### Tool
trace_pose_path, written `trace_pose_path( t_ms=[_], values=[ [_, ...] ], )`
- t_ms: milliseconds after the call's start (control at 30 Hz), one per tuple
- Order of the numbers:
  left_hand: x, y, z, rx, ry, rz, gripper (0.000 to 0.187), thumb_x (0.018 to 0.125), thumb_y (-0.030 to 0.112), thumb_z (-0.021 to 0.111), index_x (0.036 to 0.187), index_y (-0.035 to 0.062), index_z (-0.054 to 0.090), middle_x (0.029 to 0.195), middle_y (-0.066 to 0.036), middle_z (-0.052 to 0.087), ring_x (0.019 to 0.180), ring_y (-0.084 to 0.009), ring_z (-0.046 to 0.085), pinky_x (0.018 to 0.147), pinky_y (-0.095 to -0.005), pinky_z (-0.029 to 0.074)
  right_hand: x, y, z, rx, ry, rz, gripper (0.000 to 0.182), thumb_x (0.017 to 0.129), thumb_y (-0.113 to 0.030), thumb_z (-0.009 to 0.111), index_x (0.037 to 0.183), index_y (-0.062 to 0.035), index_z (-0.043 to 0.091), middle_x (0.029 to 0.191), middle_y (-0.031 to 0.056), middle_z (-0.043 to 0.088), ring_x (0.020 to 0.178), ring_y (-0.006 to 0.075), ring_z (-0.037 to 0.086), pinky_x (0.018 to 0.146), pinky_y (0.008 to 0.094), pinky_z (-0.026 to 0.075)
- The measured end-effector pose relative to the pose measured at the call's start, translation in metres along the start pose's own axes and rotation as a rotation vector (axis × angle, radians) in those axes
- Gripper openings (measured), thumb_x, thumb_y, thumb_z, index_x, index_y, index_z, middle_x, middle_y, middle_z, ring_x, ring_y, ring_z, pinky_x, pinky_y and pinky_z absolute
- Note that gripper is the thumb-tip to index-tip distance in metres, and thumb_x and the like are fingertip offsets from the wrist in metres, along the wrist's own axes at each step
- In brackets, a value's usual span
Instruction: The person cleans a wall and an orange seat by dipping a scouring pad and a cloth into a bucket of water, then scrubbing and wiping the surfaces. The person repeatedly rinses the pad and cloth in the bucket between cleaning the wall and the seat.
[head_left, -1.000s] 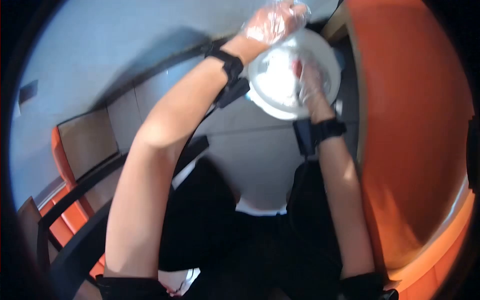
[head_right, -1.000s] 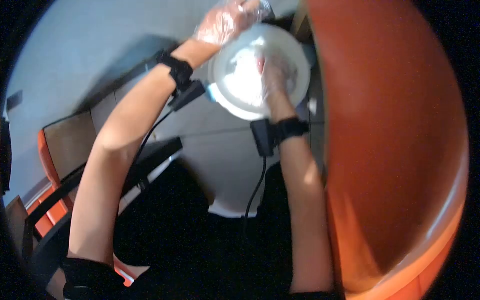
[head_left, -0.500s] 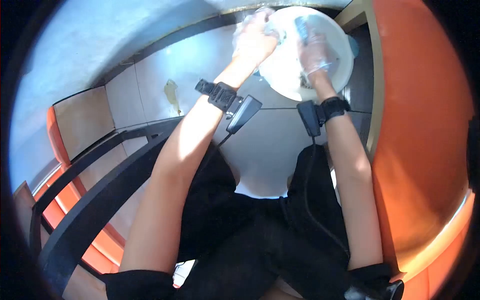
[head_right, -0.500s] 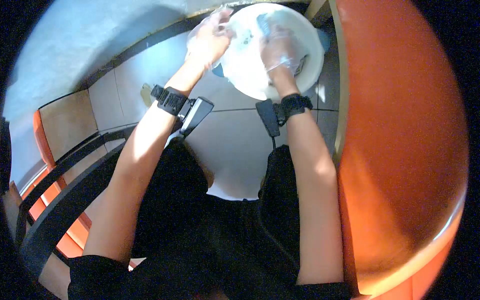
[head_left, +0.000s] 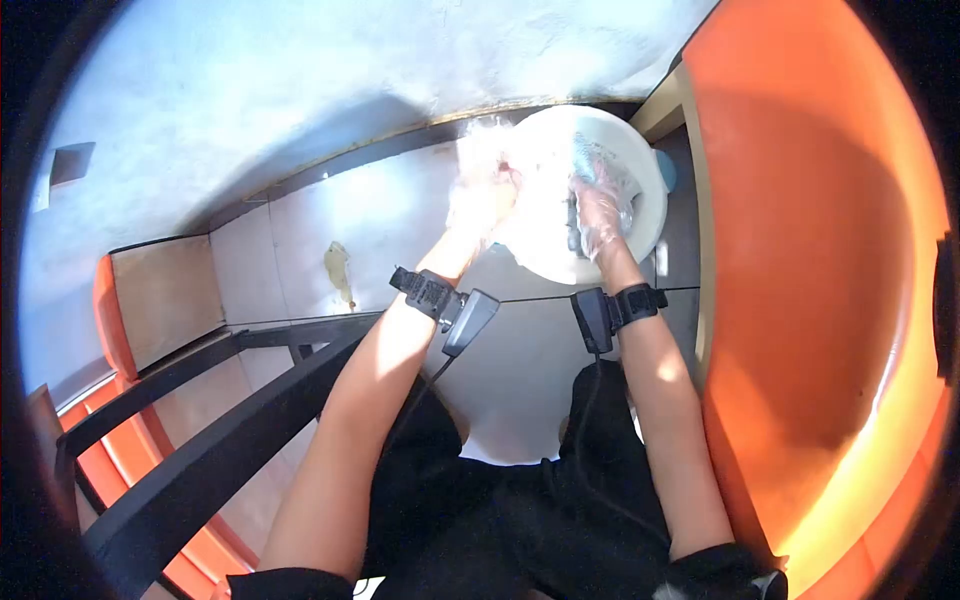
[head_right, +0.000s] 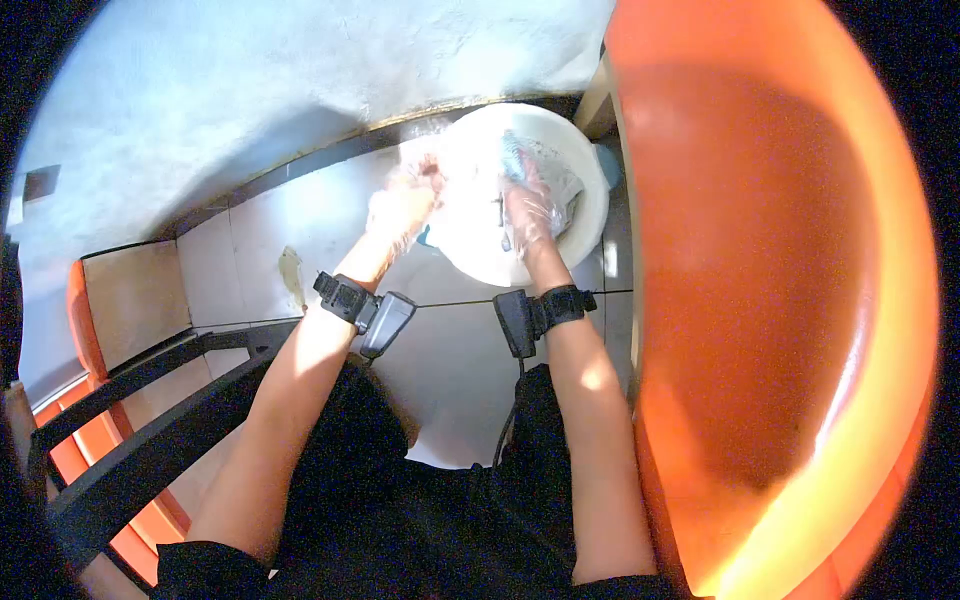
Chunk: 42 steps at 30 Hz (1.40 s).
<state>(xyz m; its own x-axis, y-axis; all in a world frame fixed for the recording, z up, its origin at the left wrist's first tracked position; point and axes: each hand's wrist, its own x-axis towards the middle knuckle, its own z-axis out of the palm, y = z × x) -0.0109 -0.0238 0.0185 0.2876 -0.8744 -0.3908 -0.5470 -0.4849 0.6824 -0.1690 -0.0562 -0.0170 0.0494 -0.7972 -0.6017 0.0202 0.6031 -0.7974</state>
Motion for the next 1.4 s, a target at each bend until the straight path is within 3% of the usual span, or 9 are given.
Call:
trace_pose_path(
  t_ms=[100,167,200,433,600,700,933,1033,1400],
  values=[
    [0.001,-0.014,0.018,0.089,-0.278,-0.139,0.043,0.097,0.033,0.058,0.132,0.0077,0.054,0.105,-0.008,0.066,0.087,-0.0172,0.065,0.074,-0.0283,0.054,0.013,0.014,0.009,0.726,-0.15,-0.006,0.043,0.092,-0.012,0.059,0.133,-0.0058,0.052,0.119,0.0105,0.059,0.104,0.0234,0.059,0.093,0.0404,0.047],
    [-0.022,0.011,0.022,-1.038,-0.389,-0.406,0.043,0.097,0.03,0.06,0.132,0.0062,0.053,0.102,-0.007,0.065,0.082,-0.0161,0.064,0.072,-0.028,0.054,0.003,0.002,0.009,0.766,-0.215,-0.002,0.043,0.092,-0.018,0.063,0.133,-0.0103,0.053,0.118,0.0065,0.057,0.101,0.0183,0.056,0.093,0.0395,0.045],
    [-0.024,0.013,0.024,-1.093,-0.268,-0.374,0.039,0.096,0.021,0.061,0.13,0.0051,0.052,0.105,-0.007,0.064,0.086,-0.0165,0.063,0.075,-0.0296,0.054,0.002,0.001,0.008,0.751,-0.199,0.028,0.042,0.092,-0.021,0.065,0.131,-0.009,0.055,0.118,0.0058,0.058,0.105,0.017,0.055,0.095,0.0376,0.044],
    [-0.025,0.03,0.021,-0.868,-0.071,-0.124,0.029,0.089,0.005,0.061,0.118,0.0027,0.059,0.103,-0.008,0.066,0.093,-0.0155,0.063,0.081,-0.0302,0.052,-0.004,-0.007,0.012,0.679,-0.186,0.034,0.044,0.092,-0.029,0.066,0.124,0.0003,0.059,0.123,0.0066,0.059,0.112,0.0165,0.055,0.095,0.0307,0.044],
    [-0.03,0.033,0.029,-0.033,0.36,0.269,0.037,0.078,0.002,0.06,0.115,0.0025,0.06,0.104,-0.019,0.066,0.098,-0.0322,0.065,0.086,-0.0386,0.05,-0.017,0.0,0.019,0.656,-0.363,-0.034,0.05,0.094,-0.02,0.062,0.138,-0.0055,0.046,0.118,0.009,0.061,0.105,0.0178,0.06,0.089,0.0294,0.049],
    [-0.029,0.035,0.025,0.134,0.21,0.126,0.041,0.077,0.004,0.059,0.118,0.0048,0.06,0.111,-0.022,0.063,0.104,-0.0412,0.06,0.089,-0.0418,0.049,0.002,0.016,0.011,0.438,-0.504,0.022,0.051,0.093,-0.018,0.062,0.139,-0.0045,0.045,0.117,0.0096,0.061,0.103,0.0166,0.059,0.088,0.029,0.048],
    [-0.026,0.027,0.033,0.035,0.271,0.293,0.043,0.079,0.003,0.061,0.122,0.0017,0.056,0.119,-0.021,0.062,0.113,-0.0313,0.06,0.097,-0.0353,0.046,0.011,0.019,0.002,0.53,-0.09,0.026,0.043,0.09,-0.027,0.065,0.121,0.0019,0.06,0.11,0.0105,0.063,0.098,0.0181,0.059,0.083,0.0308,0.048],
    [-0.01,0.005,0.047,-0.357,0.112,0.184,0.035,0.089,0.002,0.057,0.124,0.0032,0.057,0.12,-0.008,0.062,0.115,-0.0183,0.056,0.101,-0.0314,0.042,0.014,0.02,0.002,0.117,0.043,-0.015,0.057,0.093,-0.041,0.058,0.121,0.0082,0.057,0.118,0.0208,0.062,0.105,0.0312,0.059,0.095,0.0377,0.044],
    [-0.021,0.014,0.053,-0.707,-0.137,-0.062,0.045,0.099,0.031,0.056,0.136,0.0058,0.049,0.13,-0.005,0.056,0.12,-0.0186,0.05,0.104,-0.0307,0.038,-0.004,-0.005,0.01,-0.25,0.208,0.048,0.067,0.095,-0.045,0.051,0.119,0.018,0.052,0.122,0.0335,0.057,0.117,0.0421,0.055,0.101,0.0414,0.041]
  ],
)
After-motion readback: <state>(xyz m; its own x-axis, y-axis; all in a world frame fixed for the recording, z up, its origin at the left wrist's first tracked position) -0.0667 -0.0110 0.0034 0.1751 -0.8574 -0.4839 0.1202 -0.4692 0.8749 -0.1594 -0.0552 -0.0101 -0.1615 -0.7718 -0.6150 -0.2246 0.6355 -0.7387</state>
